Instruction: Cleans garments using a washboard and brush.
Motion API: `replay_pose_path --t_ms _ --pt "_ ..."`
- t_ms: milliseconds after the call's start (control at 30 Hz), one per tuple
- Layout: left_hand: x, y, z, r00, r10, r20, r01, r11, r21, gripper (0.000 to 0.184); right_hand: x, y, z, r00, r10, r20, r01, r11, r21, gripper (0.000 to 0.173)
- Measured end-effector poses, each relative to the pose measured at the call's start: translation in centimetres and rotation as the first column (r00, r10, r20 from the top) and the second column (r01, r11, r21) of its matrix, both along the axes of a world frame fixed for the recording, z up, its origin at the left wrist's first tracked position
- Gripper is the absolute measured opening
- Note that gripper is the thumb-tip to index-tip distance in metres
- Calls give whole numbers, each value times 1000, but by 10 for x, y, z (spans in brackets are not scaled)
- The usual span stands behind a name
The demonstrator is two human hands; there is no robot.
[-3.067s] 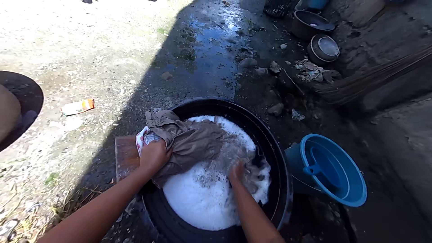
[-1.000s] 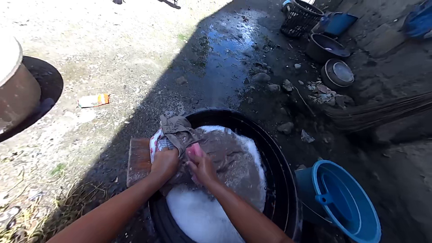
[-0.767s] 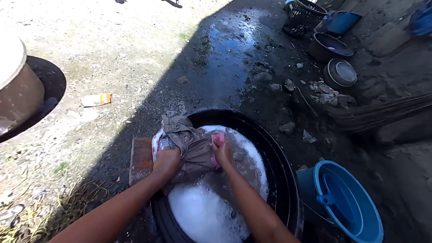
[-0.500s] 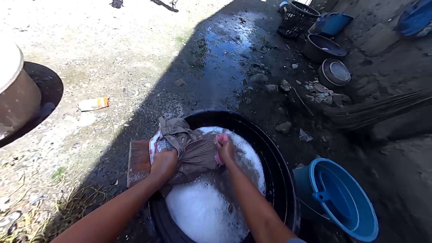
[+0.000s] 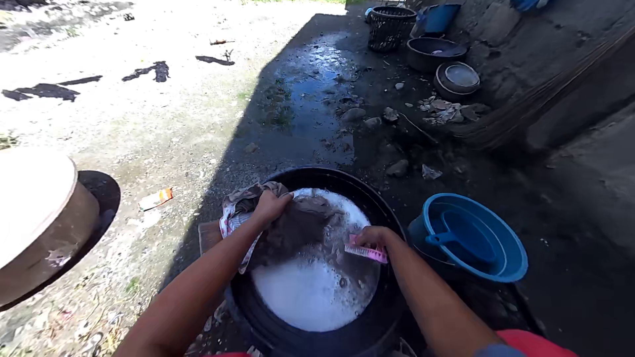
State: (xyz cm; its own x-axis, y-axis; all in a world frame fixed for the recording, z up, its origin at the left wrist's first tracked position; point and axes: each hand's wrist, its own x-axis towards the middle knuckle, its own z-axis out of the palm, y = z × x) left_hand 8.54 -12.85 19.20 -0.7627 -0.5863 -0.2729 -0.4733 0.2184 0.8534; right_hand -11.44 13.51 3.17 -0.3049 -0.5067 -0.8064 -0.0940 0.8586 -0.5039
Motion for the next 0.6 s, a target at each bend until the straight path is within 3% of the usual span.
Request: replay_pose_path --t_ms 67,200,300,333,400,433,500,567,600 --pt "-16 20 46 988 -16 -156 21 999 27 18 16 14 -13 988 120 99 -129 987 92 39" --pt "-27 48 138 929 38 -369 -31 999 25 11 46 11 -39 969 167 184 -200 963 181 45" --pt "-30 61 195 875 142 -463 -160 987 0 11 53 -12 -48 965 246 92 -256 959 119 52" --pt "-31 64 212 852 164 -498 -196 981 -13 8 53 -23 -53 979 203 5 -203 977 60 57" --pt "-30 66 244 812 195 -550 -255 966 -33 6 63 -41 -64 977 -215 -4 211 962 -172 61" --pt "-29 66 259 802 202 -562 -274 960 -47 8 71 -51 -67 870 -472 142 493 830 -260 62" --pt "-20 61 286 811 179 -558 -297 946 -128 15 91 -67 -71 498 -737 457 861 482 -161 63" --pt "4 21 309 829 86 -553 -245 944 -221 13 107 -76 -66 201 -770 605 964 267 19 66" --pt "21 -21 325 835 19 -550 -168 960 -223 7 111 -83 -65 131 -766 630 977 207 48 62"
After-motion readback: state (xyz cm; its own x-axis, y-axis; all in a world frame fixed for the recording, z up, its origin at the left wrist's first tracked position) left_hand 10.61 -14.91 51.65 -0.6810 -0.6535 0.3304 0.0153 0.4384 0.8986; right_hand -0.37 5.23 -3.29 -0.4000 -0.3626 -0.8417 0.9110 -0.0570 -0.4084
